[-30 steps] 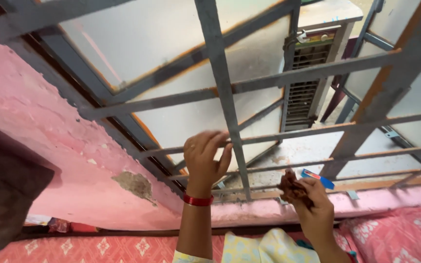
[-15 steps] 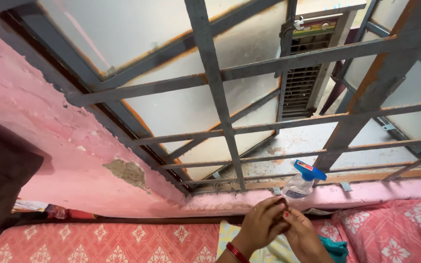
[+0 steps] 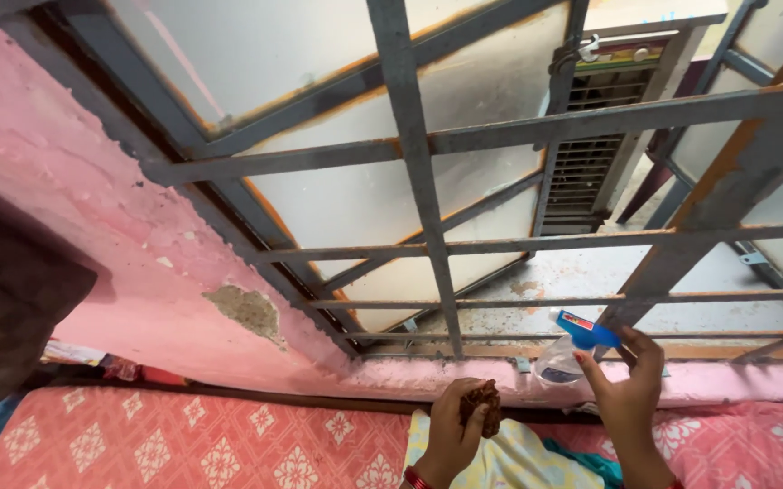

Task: Cleaning a metal window grill with a cloth and spray cleaner.

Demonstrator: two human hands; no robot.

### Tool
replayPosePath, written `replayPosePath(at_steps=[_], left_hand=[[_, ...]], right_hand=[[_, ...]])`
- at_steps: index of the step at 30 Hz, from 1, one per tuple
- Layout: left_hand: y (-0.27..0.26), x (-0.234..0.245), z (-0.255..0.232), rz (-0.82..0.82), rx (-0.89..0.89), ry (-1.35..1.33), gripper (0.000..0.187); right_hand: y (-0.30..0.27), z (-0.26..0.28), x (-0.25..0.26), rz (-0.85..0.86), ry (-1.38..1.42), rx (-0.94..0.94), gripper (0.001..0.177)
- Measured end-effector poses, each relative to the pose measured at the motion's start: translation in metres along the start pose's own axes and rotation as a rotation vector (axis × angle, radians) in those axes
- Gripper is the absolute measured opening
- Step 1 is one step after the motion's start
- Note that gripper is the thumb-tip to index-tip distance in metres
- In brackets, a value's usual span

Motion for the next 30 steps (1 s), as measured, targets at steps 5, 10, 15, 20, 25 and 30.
replayPosePath(at_steps=[5,10,15,20,25,30], left_hand=[[-0.003,0.012,-0.001,-0.004,0.065,-0.014,0.024],[-0.005,0.023,-0.007,0.026,0.039,0.004,0.025],[-0.013,0.042,-0.008,0.021,0.042,0.044,0.024],[-0.02,0.065,-0.008,0.017,0.035,0.049,0.024],[-0.028,0.094,0.032,-0.071,0.125,0.002,0.026],[-0.038,0.13,0.097,-0.265,0.337,-0.245,0.029]], right_hand=[[-0.009,-0.058,-0.034,0.105,0.313,-0.293,0.07],[-0.017,-0.057,-0.055,0.458,0.006,-0.077,0.048],[-0.028,-0.035,-0.058,0.424,0.169,-0.038,0.038],[-0.059,-0.034,-0.071,0.546,0.402,-0.156,0.037],[-0.119,-0.022,-0.097,0.665,0.218,-0.168,0.034],[-0.171,-0.009,-0.166,0.721,0.496,-0.614,0.043]])
Point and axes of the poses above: each hand's wrist, its own y-axis towards the middle knuckle, its own x-axis out of the back of the hand, z = x × y, the point moved 8 cm from there along y, towards the middle knuckle, and after that the axes turned 14 degrees about -z, right-handed, at the moved point
